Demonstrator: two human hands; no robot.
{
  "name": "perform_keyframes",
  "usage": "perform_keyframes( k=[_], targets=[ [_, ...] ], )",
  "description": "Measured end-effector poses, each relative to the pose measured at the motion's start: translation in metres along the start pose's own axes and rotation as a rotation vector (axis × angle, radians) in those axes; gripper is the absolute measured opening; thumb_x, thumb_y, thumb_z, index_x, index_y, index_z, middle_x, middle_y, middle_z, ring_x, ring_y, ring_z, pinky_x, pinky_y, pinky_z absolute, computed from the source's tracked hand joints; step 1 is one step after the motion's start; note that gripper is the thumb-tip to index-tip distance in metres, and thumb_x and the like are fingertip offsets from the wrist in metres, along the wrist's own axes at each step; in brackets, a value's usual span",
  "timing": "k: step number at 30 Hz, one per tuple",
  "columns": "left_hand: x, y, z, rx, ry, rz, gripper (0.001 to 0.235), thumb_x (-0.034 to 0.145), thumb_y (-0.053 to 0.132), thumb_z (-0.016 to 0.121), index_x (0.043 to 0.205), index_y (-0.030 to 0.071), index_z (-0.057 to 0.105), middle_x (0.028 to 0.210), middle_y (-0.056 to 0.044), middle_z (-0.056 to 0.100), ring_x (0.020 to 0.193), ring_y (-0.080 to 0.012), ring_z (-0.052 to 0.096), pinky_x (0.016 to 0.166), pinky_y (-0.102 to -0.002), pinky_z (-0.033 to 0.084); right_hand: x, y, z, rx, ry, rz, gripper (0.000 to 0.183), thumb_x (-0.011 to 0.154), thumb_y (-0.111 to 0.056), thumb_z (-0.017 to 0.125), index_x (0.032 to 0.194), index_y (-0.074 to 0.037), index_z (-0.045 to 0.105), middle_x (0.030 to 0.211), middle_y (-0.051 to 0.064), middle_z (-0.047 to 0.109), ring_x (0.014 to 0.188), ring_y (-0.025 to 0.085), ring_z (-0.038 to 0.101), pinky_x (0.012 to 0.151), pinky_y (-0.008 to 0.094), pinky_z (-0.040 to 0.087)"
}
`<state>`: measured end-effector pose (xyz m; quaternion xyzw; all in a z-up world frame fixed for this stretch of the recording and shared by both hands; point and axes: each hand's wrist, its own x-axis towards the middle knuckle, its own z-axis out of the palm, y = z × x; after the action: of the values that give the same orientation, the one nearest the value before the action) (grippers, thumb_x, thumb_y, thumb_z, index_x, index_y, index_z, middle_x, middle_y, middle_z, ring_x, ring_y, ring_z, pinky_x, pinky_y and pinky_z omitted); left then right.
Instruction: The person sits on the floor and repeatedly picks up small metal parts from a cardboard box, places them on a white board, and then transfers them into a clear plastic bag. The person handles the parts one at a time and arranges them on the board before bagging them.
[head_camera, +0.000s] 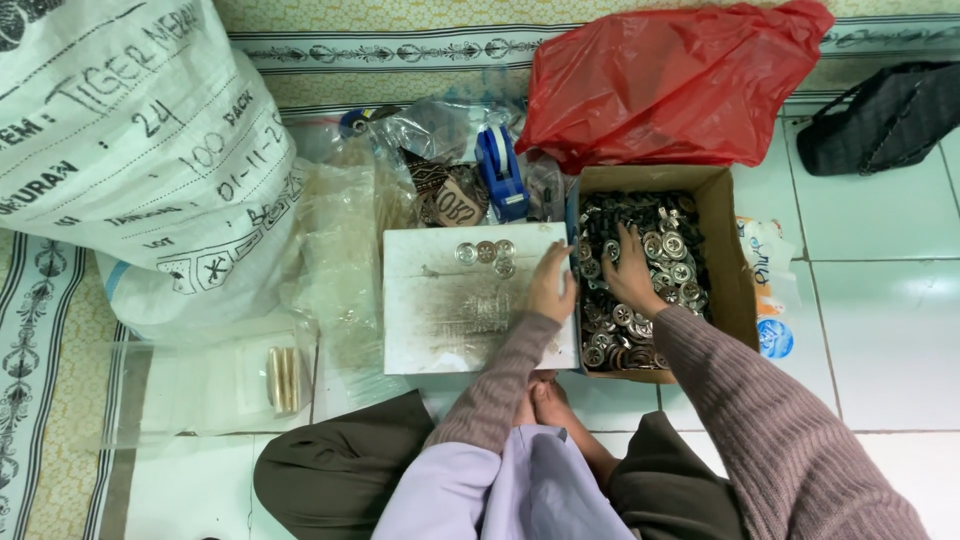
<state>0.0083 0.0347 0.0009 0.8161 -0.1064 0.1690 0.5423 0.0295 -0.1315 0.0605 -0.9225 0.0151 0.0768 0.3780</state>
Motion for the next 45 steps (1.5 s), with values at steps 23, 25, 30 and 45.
perform_keyframes(
  k=[23,25,30,45],
  targets=[
    [-0.067,-0.054,0.149,1.022,-1.015,-0.187,0.081,0.093,0.036,0.074,0.157,0.014,0.029,0.169,-0.024,0.007,0.157,-0.0392,0.003,0.12,-0.06,0.019,-0.016,0.112,0.004,-0.288,-0.384,0.133,0.058,0.092,-0.024,0.067,0.145,-0.007,0.048,0.13,0.028,0.059,0.114,0.043,0.067,0.089,0.052,0.06],
    [-0.067,-0.05,0.146,1.012,-1.015,-0.191,0.079,0.094,0.039,0.073,0.156,0.013,0.03,0.168,-0.024,0.009,0.157,-0.0392,0.005,0.12,-0.059,0.022,-0.014,0.121,0.006,-0.23,-0.373,0.138,0.053,0.091,-0.023,0.07,0.138,-0.006,0.052,0.12,0.028,0.065,0.107,0.043,0.07,0.084,0.052,0.061],
    [-0.056,-0.015,0.12,0.882,-0.838,-0.16,0.058,0.089,0.026,0.076,0.139,0.006,0.054,0.162,-0.025,0.029,0.153,-0.0395,0.024,0.109,-0.054,0.037,-0.006,0.133,0.011,-0.04,-0.364,0.211,0.044,0.086,-0.03,0.075,0.123,-0.007,0.066,0.111,0.025,0.072,0.107,0.044,0.069,0.089,0.056,0.056],
    [-0.018,-0.037,0.116,-0.184,-0.335,-0.751,0.037,0.11,0.026,0.042,0.142,0.014,0.056,0.134,-0.015,0.063,0.127,-0.0301,0.058,0.106,-0.042,0.051,-0.019,0.007,-0.056,0.651,-0.241,0.442,0.055,0.097,-0.027,0.064,0.144,-0.001,0.054,0.145,0.03,0.051,0.14,0.051,0.042,0.107,0.063,0.043]
  ],
)
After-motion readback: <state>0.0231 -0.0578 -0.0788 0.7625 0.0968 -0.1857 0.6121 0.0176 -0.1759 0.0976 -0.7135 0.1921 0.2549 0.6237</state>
